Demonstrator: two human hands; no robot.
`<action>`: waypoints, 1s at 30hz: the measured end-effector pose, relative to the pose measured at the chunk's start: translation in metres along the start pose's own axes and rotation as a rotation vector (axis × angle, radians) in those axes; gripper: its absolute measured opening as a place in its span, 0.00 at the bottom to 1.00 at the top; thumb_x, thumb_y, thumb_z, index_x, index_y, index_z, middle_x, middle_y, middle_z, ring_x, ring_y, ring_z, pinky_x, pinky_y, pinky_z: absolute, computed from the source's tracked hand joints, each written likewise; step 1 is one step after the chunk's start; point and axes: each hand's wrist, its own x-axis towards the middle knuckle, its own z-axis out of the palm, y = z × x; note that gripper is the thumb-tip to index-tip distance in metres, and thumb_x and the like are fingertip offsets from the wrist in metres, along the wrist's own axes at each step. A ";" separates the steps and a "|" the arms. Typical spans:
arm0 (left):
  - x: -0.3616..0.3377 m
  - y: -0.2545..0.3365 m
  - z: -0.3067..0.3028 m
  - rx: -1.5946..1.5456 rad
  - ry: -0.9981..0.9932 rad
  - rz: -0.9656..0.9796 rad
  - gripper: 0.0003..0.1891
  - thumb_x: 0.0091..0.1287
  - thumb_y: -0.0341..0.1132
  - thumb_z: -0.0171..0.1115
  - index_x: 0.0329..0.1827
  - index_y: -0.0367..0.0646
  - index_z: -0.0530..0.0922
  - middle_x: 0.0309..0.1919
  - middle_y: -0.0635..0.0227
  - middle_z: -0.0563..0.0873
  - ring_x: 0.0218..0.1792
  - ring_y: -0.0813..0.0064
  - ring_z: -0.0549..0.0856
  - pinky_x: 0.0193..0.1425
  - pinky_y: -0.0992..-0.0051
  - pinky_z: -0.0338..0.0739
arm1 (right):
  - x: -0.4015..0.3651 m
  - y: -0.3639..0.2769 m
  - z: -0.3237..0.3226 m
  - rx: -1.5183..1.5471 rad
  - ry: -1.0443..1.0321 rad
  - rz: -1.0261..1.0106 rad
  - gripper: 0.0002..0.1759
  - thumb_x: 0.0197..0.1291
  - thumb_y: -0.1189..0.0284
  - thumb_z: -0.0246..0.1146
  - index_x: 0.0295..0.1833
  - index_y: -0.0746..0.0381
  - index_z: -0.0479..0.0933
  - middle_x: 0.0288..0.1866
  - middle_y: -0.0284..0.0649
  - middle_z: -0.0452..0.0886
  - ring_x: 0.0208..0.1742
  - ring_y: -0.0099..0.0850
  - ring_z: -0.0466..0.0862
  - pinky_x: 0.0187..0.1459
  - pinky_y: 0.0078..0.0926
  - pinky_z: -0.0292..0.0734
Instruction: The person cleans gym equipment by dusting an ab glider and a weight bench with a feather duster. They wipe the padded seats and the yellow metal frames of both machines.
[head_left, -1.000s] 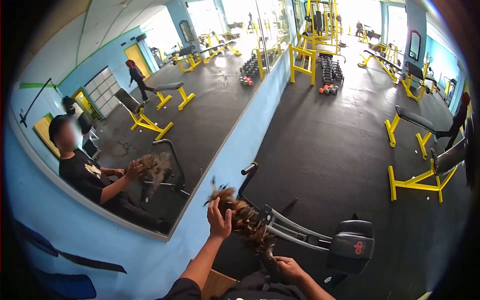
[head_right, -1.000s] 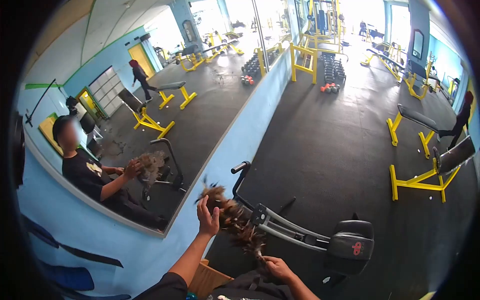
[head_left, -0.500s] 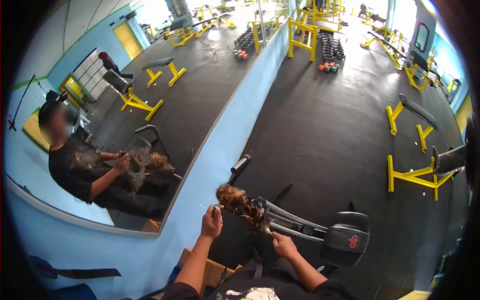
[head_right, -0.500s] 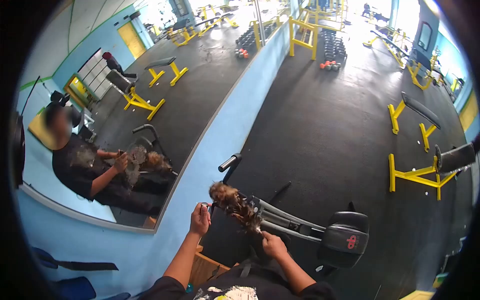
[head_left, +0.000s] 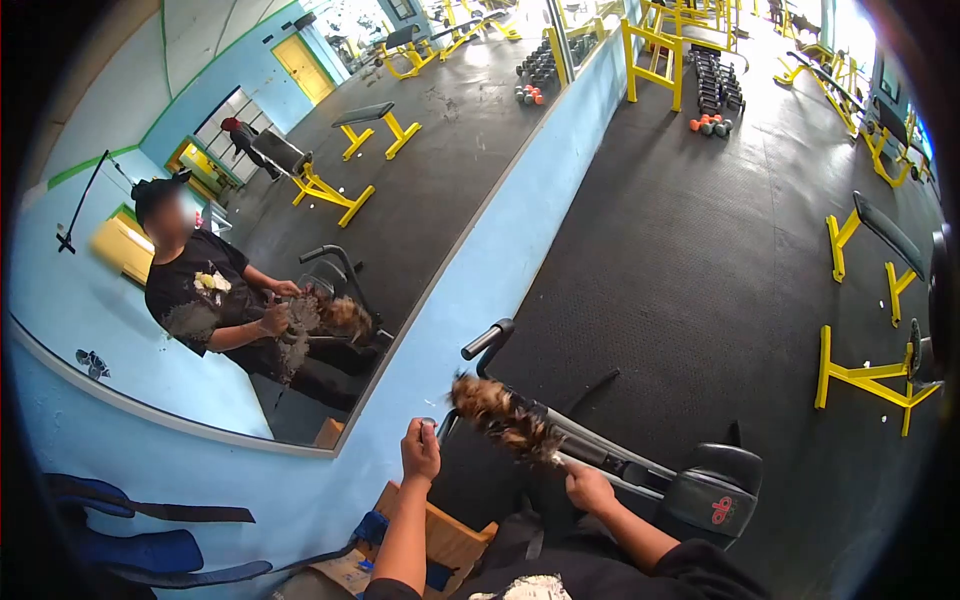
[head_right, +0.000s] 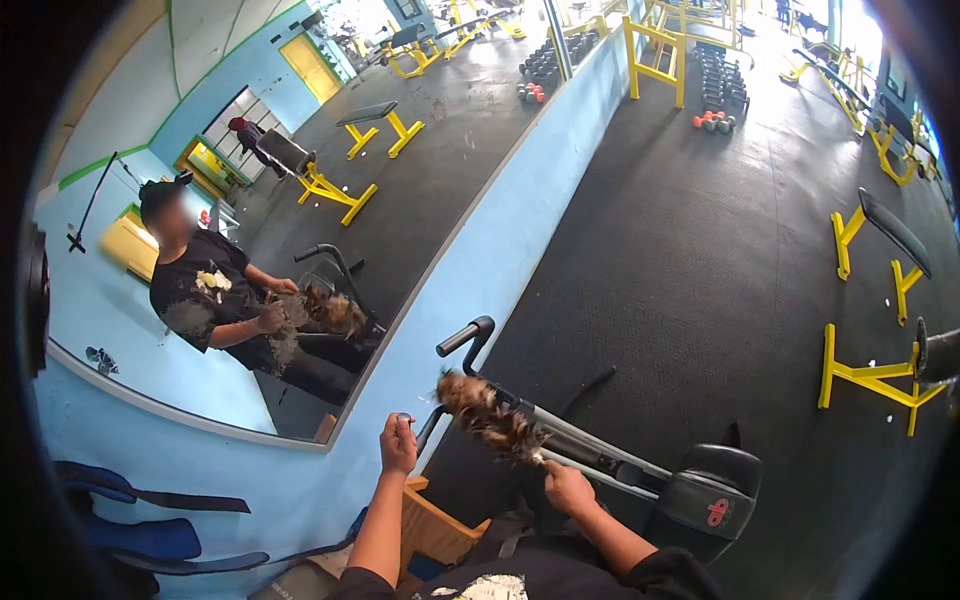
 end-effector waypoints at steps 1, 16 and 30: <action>-0.001 0.000 -0.001 0.005 0.005 -0.003 0.23 0.79 0.55 0.49 0.40 0.42 0.77 0.16 0.72 0.75 0.18 0.80 0.77 0.24 0.75 0.69 | -0.005 -0.006 -0.008 0.084 0.062 0.027 0.20 0.66 0.64 0.54 0.62 0.50 0.80 0.48 0.57 0.84 0.51 0.56 0.84 0.54 0.51 0.78; -0.002 -0.001 0.003 -0.026 0.047 -0.021 0.23 0.78 0.54 0.49 0.39 0.41 0.77 0.14 0.77 0.72 0.16 0.84 0.73 0.22 0.77 0.67 | -0.012 0.013 -0.025 -0.034 -0.123 -0.026 0.21 0.66 0.70 0.53 0.63 0.57 0.80 0.51 0.57 0.85 0.53 0.53 0.85 0.55 0.45 0.80; -0.001 -0.006 0.002 0.025 0.074 -0.018 0.24 0.78 0.55 0.49 0.37 0.41 0.77 0.15 0.75 0.72 0.17 0.82 0.73 0.23 0.75 0.66 | 0.001 0.006 -0.041 0.180 0.303 -0.302 0.23 0.66 0.69 0.56 0.66 0.52 0.78 0.41 0.52 0.83 0.45 0.51 0.85 0.48 0.49 0.79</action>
